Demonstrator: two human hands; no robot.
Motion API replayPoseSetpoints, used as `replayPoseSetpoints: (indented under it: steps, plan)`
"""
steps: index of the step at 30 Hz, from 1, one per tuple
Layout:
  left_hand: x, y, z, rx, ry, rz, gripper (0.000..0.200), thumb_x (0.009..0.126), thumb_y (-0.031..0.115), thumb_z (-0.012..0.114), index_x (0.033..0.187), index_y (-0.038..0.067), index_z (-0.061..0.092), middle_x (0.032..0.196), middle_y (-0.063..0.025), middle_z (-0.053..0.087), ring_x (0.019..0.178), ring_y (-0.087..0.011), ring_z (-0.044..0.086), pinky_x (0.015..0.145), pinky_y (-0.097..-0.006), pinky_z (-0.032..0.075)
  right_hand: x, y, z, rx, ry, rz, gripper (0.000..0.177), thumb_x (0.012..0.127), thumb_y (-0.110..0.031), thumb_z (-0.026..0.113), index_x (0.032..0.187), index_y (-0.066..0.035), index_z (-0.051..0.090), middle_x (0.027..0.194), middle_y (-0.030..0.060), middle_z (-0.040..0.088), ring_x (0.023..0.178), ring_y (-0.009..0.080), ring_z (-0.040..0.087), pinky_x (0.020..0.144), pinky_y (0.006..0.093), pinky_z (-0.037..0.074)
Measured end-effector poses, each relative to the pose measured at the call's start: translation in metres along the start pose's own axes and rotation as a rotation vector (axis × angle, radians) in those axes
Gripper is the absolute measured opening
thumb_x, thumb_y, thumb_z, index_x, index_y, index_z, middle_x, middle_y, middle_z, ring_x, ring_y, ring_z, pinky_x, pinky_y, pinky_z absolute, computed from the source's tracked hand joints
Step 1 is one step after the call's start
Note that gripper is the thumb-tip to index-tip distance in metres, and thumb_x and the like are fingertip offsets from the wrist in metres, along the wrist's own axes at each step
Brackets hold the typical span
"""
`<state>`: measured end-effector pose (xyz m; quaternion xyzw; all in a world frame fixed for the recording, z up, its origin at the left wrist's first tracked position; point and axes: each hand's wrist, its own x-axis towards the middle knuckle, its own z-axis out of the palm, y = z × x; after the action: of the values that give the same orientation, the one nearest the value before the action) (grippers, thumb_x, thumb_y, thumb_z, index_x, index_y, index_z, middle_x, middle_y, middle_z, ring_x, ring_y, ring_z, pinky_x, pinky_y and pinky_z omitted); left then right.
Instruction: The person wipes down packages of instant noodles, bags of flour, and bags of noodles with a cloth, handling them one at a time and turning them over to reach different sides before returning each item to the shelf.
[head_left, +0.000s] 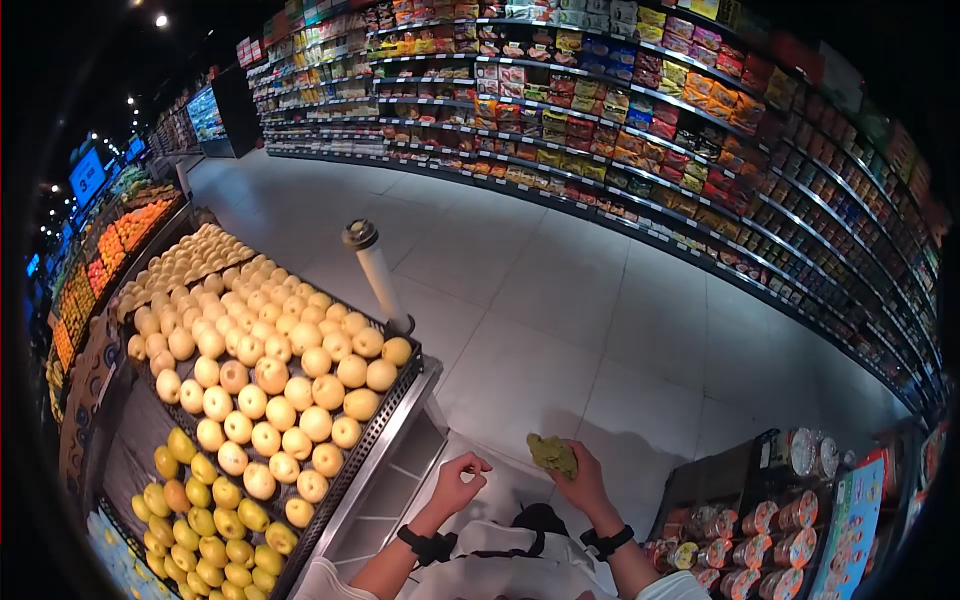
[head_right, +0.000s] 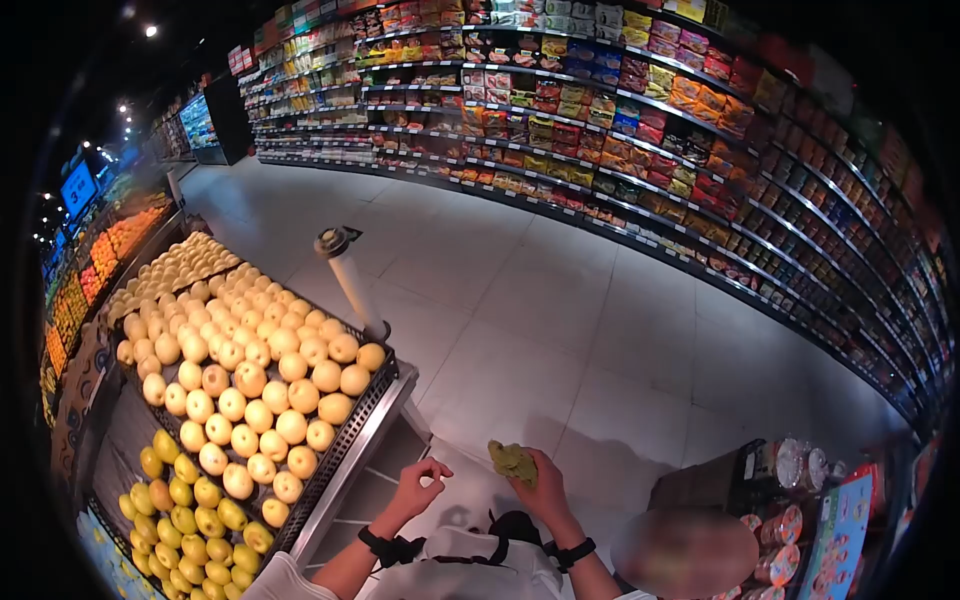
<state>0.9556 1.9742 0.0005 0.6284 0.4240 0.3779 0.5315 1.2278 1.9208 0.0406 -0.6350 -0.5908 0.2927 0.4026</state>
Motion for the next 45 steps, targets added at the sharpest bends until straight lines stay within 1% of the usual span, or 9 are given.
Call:
replayPoseSetpoints:
  steps: [7,13,17,19,25,33,37,39,45]
  plan:
    - [0.266,-0.052,0.001,0.089,0.158,-0.031,0.014,0.08,-0.002,0.069,0.085,0.004,0.057,0.099,-0.0098,0.077,0.101,-0.0219,0.074,0.091,-0.0365,0.057,0.295,0.119,-0.025,0.032,0.074,-0.066,0.047,0.086,-0.013,0.082,0.126,-0.002,0.061,0.114,0.0175,0.071,0.107,0.0315,0.072,0.093,0.0395,0.056]
    - [0.441,-0.046,-0.025,0.074,0.208,-0.105,0.013,0.082,-0.003,0.07,0.089,0.003,0.061,0.103,-0.0099,0.076,0.101,-0.0189,0.072,0.091,-0.0372,0.058,0.532,0.116,-0.02,0.106,-0.082,-0.13,0.053,0.084,-0.019,0.088,0.125,-0.003,0.058,0.114,0.0171,0.068,0.105,0.0359,0.07,0.09,0.0425,0.057]
    - [0.583,-0.045,-0.035,-0.455,0.155,-0.248,0.051,0.094,-0.001,0.068,0.141,0.003,0.048,0.134,-0.0175,0.063,0.116,-0.025,0.067,0.097,-0.0374,0.057,0.655,0.106,0.018,0.239,-0.267,-0.363,0.079,0.082,-0.031,0.092,0.14,-0.002,0.047,0.129,0.0195,0.057,0.116,0.0365,0.063,0.097,0.0444,0.054]
    - [0.66,-0.039,-0.043,-0.676,0.182,-0.309,0.057,0.095,0.0,0.068,0.147,0.002,0.043,0.133,-0.0193,0.063,0.117,-0.0241,0.066,0.097,-0.0381,0.057,0.716,0.117,0.042,0.233,-0.492,-0.23,0.08,0.088,-0.03,0.086,0.146,-0.001,0.04,0.135,0.0201,0.054,0.126,0.0307,0.057,0.106,0.0434,0.048]
    - [0.928,-0.094,-0.124,-0.295,0.129,-0.114,0.06,0.092,0.001,0.072,0.146,0.0,0.044,0.129,-0.0175,0.066,0.116,-0.0232,0.068,0.098,-0.036,0.058,0.956,0.132,0.075,0.198,-0.401,-0.015,0.03,0.099,-0.013,0.068,0.125,-0.002,0.058,0.109,0.015,0.07,0.098,0.0257,0.072,0.084,0.0374,0.057]
    - [1.208,-0.066,-0.209,-0.387,-0.026,-0.103,0.048,0.095,0.002,0.07,0.139,0.0,0.052,0.126,-0.0119,0.068,0.108,-0.0193,0.07,0.084,-0.0317,0.059,1.223,0.144,0.065,0.253,0.025,0.146,0.019,0.1,-0.011,0.062,0.116,-0.004,0.057,0.093,0.0111,0.069,0.079,0.0221,0.066,0.072,0.0353,0.052]
    - [1.35,-0.103,-0.246,-0.294,0.078,-0.181,0.029,0.096,0.001,0.067,0.125,0.002,0.062,0.115,-0.009,0.07,0.097,-0.0174,0.07,0.079,-0.032,0.059,1.378,0.205,0.083,0.634,0.15,0.182,0.015,0.103,-0.016,0.056,0.114,-0.007,0.055,0.089,0.0028,0.059,0.08,0.0134,0.055,0.07,0.031,0.045]
    - [1.42,-0.107,-0.265,-0.285,0.13,-0.195,0.023,0.097,0.002,0.066,0.12,0.003,0.064,0.11,-0.0084,0.072,0.095,-0.0163,0.07,0.078,-0.031,0.058,1.458,0.231,0.09,0.911,0.195,0.263,0.022,0.106,-0.025,0.056,0.121,-0.009,0.053,0.107,0.0005,0.057,0.105,0.0108,0.055,0.092,0.0311,0.047]
    - [1.615,-0.081,-0.341,-0.225,0.206,-0.114,0.02,0.099,0.005,0.063,0.119,0.004,0.066,0.107,-0.0078,0.074,0.091,-0.0152,0.07,0.077,-0.029,0.056,1.69,0.225,0.059,1.167,0.308,0.139,0.033,0.108,-0.019,0.056,0.137,-0.008,0.044,0.13,0.0065,0.057,0.122,0.0186,0.059,0.103,0.038,0.053]
